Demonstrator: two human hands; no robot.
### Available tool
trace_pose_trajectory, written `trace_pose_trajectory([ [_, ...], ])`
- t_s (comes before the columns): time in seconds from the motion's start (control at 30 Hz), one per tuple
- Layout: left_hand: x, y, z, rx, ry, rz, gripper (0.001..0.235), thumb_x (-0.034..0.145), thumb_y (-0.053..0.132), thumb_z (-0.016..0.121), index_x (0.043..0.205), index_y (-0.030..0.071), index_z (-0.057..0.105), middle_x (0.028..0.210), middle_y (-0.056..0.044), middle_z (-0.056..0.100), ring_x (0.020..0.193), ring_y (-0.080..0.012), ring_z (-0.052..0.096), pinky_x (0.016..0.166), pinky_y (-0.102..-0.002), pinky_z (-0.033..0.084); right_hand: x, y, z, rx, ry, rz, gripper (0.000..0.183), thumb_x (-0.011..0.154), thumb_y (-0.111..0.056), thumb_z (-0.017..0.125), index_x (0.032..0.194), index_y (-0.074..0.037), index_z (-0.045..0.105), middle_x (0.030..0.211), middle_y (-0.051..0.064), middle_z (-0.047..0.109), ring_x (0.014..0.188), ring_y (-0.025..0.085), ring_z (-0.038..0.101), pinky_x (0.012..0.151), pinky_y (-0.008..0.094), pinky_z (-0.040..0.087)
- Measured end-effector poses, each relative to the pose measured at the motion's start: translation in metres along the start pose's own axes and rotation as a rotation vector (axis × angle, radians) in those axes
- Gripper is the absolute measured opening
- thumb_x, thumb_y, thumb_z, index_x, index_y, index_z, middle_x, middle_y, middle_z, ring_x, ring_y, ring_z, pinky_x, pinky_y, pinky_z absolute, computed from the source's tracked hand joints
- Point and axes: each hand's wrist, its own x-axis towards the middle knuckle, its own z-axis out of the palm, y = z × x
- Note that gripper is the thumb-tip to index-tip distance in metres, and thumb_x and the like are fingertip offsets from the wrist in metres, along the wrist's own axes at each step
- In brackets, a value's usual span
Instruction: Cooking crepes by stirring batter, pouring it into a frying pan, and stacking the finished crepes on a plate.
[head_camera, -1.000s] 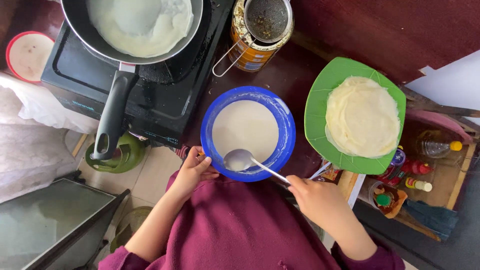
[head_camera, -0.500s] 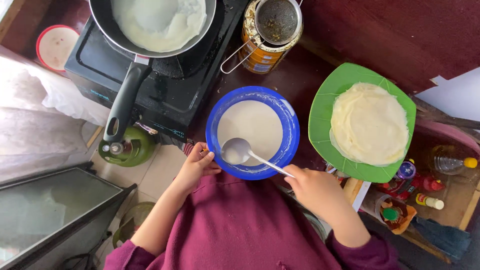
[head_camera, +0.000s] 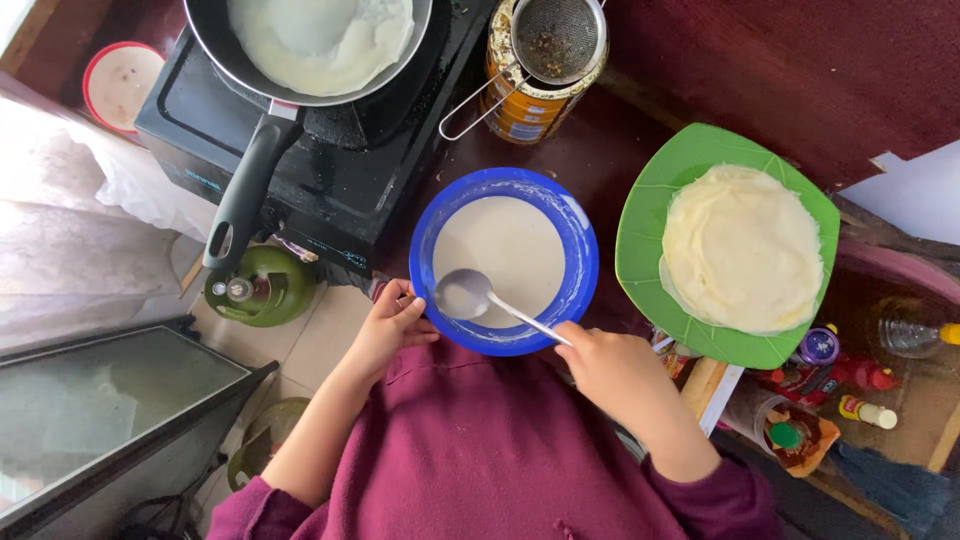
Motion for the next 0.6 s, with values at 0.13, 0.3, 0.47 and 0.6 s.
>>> trace_pose_trajectory([
  [0.13,-0.002,0.002,0.003,-0.008,0.003,0.003,0.015,0.105,0.015,0.054,0.116,0.011,0.045,0.097,-0.01,0.064,0.077,-0.0311,0.077,0.075,-0.046,0.067,-0.019,0.014,-0.021,0.042,-0.133,0.061,0.025,0.104,-0.04,0.045,0.109,-0.022,0.061,0.078,0.016,0.074,0.08,0.038,0.077,0.075,0.051,0.061],
  [0.3,-0.004,0.004,0.004,0.002,0.011,0.007,0.015,0.105,0.015,0.055,0.116,0.01,0.045,0.097,-0.01,0.065,0.077,-0.0324,0.076,0.075,-0.047,0.067,0.002,0.016,-0.008,0.121,-0.15,0.059,0.027,0.103,-0.039,0.045,0.116,-0.023,0.063,0.084,0.016,0.076,0.085,0.039,0.077,0.08,0.051,0.06],
  [0.47,-0.003,0.002,0.002,0.021,0.007,0.009,0.015,0.105,0.015,0.055,0.116,0.011,0.045,0.096,-0.01,0.064,0.078,-0.0329,0.077,0.077,-0.048,0.067,0.027,0.008,0.006,0.224,-0.121,0.046,0.028,0.103,-0.04,0.046,0.117,-0.023,0.063,0.089,0.017,0.076,0.088,0.04,0.075,0.082,0.052,0.059],
  [0.6,-0.004,0.003,0.004,0.002,0.01,0.013,0.015,0.105,0.016,0.055,0.116,0.01,0.046,0.096,-0.011,0.065,0.078,-0.0331,0.077,0.076,-0.048,0.067,0.015,0.013,-0.017,0.26,-0.181,0.084,0.027,0.101,-0.036,0.049,0.117,-0.023,0.066,0.093,0.017,0.078,0.093,0.041,0.075,0.086,0.053,0.058],
])
